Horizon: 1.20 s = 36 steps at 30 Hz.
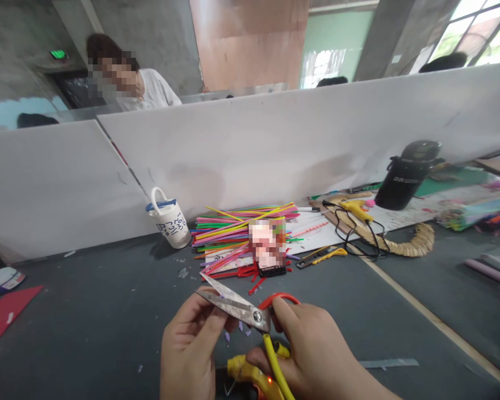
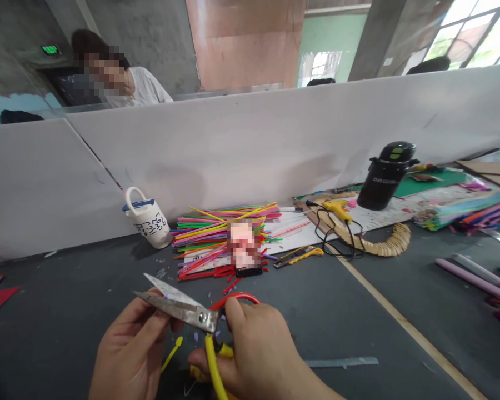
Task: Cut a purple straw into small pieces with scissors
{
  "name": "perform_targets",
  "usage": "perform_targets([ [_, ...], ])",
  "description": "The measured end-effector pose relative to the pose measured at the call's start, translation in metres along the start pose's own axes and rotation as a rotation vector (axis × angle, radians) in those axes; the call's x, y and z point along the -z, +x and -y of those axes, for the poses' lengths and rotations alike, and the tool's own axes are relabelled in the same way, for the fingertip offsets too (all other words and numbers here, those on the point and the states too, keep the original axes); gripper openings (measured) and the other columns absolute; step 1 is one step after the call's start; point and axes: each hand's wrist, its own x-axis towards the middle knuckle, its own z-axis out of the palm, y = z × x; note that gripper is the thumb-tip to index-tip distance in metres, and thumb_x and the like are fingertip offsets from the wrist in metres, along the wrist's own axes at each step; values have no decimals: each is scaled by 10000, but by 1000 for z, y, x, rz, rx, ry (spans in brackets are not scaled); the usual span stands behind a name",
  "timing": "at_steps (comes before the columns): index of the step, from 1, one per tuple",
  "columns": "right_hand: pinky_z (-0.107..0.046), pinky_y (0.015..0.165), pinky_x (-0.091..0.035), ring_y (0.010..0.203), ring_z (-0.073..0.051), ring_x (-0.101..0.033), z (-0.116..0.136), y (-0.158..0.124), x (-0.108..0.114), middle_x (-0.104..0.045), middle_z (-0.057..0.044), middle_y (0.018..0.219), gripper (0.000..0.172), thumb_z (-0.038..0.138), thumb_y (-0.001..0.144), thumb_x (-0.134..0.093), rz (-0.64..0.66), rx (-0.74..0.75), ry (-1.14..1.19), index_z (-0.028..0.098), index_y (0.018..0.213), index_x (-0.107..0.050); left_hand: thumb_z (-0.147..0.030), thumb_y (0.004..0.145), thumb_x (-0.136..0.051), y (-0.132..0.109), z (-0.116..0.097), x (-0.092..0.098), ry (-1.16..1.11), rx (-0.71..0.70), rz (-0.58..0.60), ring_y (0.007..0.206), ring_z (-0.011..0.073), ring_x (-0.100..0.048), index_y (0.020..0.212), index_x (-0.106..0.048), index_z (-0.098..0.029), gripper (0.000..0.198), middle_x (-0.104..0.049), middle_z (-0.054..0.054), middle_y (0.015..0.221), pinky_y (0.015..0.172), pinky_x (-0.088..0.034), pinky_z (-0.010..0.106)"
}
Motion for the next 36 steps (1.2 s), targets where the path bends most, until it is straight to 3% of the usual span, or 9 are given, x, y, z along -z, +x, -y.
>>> perform_targets([
  [8, -262, 457, -209, 476, -188, -540, -4, -1, 2, -582, -11, 545, 385, 584, 737, -550, -20, 62, -23, 207, 676, -497, -232, 633, -736, 1, 1, 7, 81, -45, 46, 578, 118, -568, 714, -725, -186, 94, -676, -1, 649, 544, -470, 184],
  [12, -247, 452, -208, 448, -152, -486, -5, 1, 5, -546, 19, 521, 388, 582, 778, -505, 47, 17, 68, 215, 657, -471, -222, 629, -730, 0, -1, 4, 121, -84, 46, 550, 115, -550, 671, -711, -179, 63, -653, -3, 647, 539, -461, 196],
  [17, -234, 504, -268, 547, -160, -483, -2, 3, 11, -551, 16, 638, 417, 569, 632, -664, 44, -16, 131, 216, 714, -458, -237, 627, -733, 0, -3, -1, 96, -31, 48, 511, 101, -519, 674, -707, -166, 89, -620, -8, 584, 503, -428, 186],
  [36, -240, 495, -226, 547, -172, -481, 0, 5, 10, -574, 4, 627, 446, 604, 614, -660, 136, -47, 126, 212, 701, -466, -211, 649, -723, 0, -3, 4, 38, 2, 126, 546, 100, -530, 654, -689, -175, 50, -625, -17, 609, 527, -445, 175],
])
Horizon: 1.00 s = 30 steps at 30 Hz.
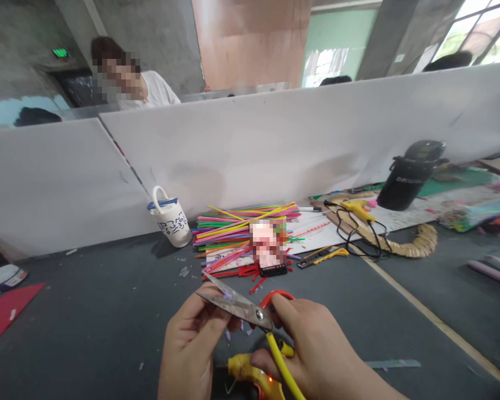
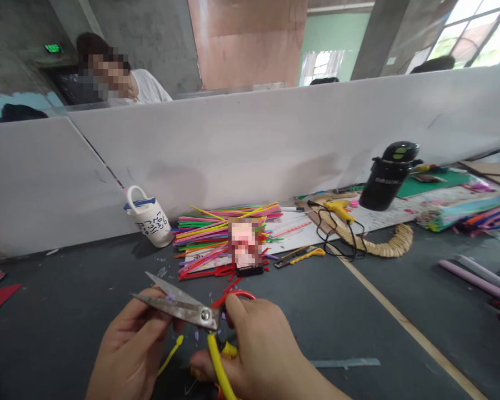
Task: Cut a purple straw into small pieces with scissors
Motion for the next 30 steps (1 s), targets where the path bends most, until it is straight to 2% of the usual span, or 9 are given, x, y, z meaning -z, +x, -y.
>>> perform_targets([
  [13, -239, 477, -192, 518, -173, -493, 0, -2, -1, -587, 3, 596, 447, 632, 619, -629, 30, -39, -48, 215, 689, -485, -195, 695, -691, 4, 5, 8, 25, 13, 68, 562, 96, -539, 703, -695, -194, 8, -639, -25, 625, 549, -444, 174],
  [23, -244, 472, -182, 478, -161, -473, -6, -2, -5, -539, 6, 535, 446, 650, 701, -536, -92, 46, -88, 213, 642, -473, -220, 656, -718, 4, 0, 8, 41, 11, 52, 547, 96, -531, 667, -702, -181, 44, -643, -19, 598, 534, -441, 170],
  [30, -235, 485, -228, 513, -169, -509, 1, -2, -5, -573, 23, 586, 424, 571, 593, -686, -54, -7, -26, 220, 675, -462, -198, 646, -728, 3, 3, 5, -17, 23, 17, 541, 95, -534, 701, -698, -191, 63, -634, -26, 606, 531, -443, 174],
])
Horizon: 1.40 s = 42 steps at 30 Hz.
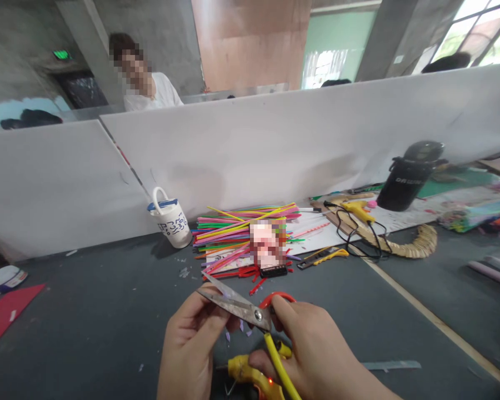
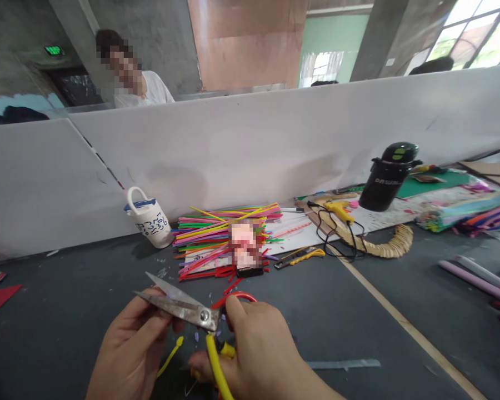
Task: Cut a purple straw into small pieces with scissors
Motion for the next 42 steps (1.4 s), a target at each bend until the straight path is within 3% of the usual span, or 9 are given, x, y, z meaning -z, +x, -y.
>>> perform_targets([
  [4, -240, 483, -223, 515, -185, -519, 0, -1, -2, -577, 10, 580, 439, 611, 604, -654, -20, 2, -31, 220, 678, -469, -192, 633, -736, -1, 0, -5, -32, 22, -36, 528, 91, -532, 681, -694, -178, 66, -638, -21, 610, 517, -439, 172],
  [14, -239, 482, -211, 506, -187, -534, -4, -1, -4, -587, 6, 564, 427, 628, 656, -600, -40, 32, -58, 218, 697, -492, -197, 658, -721, 1, 1, 1, -7, 10, 18, 548, 103, -559, 697, -713, -184, 42, -661, -9, 622, 540, -457, 189],
  [22, -224, 462, -193, 468, -135, -448, -4, 1, 4, -531, 22, 536, 391, 569, 748, -541, 38, -16, 35, 215, 634, -417, -186, 653, -721, 0, -2, 0, 9, -10, -5, 546, 103, -570, 710, -715, -191, 57, -668, -14, 638, 542, -466, 187],
  [28, -221, 492, -220, 532, -148, -453, 1, 4, 12, -549, 18, 622, 402, 550, 631, -662, 63, -36, 52, 217, 690, -446, -188, 645, -722, 1, -3, -4, 25, -3, -9, 518, 96, -549, 664, -709, -173, 28, -640, -13, 589, 521, -449, 182],
  [42, -234, 505, -223, 545, -149, -443, 3, 3, 9, -559, 15, 637, 423, 541, 598, -684, 74, 1, 35, 217, 681, -425, -148, 665, -697, 0, -5, 0, -16, -9, 48, 534, 101, -547, 658, -687, -181, 35, -637, -18, 611, 522, -441, 184],
])
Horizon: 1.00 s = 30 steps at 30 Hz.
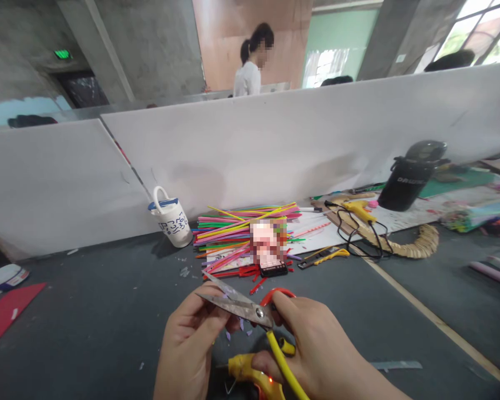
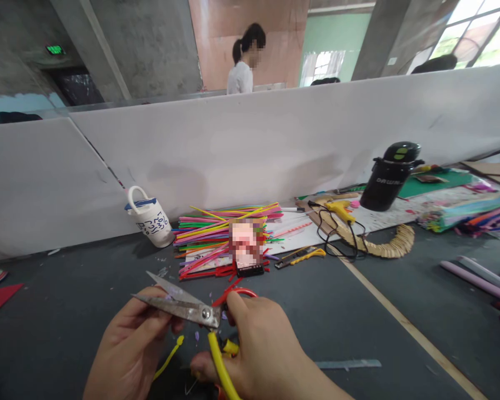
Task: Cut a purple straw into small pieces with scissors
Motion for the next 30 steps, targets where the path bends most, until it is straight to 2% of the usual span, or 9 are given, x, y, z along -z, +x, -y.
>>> perform_targets([
  [4, -232, 494, -215, 531, -147, -439, 1, 0, -2, -544, 28, 612, 408, 505, 583, -703, -19, 1, 12, 219, 689, -430, -148, 660, -699, -1, 0, 0, -4, 4, 5, 533, 106, -544, 656, -688, -180, 34, -637, -12, 618, 513, -439, 190],
  [13, -226, 465, -194, 495, -135, -421, 0, -4, -2, -534, 37, 583, 432, 567, 593, -683, 4, -26, 22, 219, 681, -443, -186, 650, -715, -1, 0, -1, 31, 30, 6, 529, 109, -537, 660, -687, -170, 34, -626, -8, 590, 524, -440, 198],
  [21, -223, 460, -197, 485, -135, -429, 1, -3, -2, -528, 34, 566, 420, 576, 596, -671, 3, -35, -18, 218, 672, -464, -200, 619, -735, -2, -1, -4, 39, 30, -37, 511, 110, -532, 643, -692, -162, 62, -634, -2, 570, 506, -434, 199],
  [30, -224, 456, -176, 466, -130, -416, -1, -3, -4, -533, 34, 553, 410, 571, 604, -662, -12, -42, -16, 218, 670, -463, -179, 649, -712, 2, 2, 0, 33, 35, -20, 539, 112, -553, 691, -708, -175, 42, -657, -3, 612, 533, -453, 201],
])
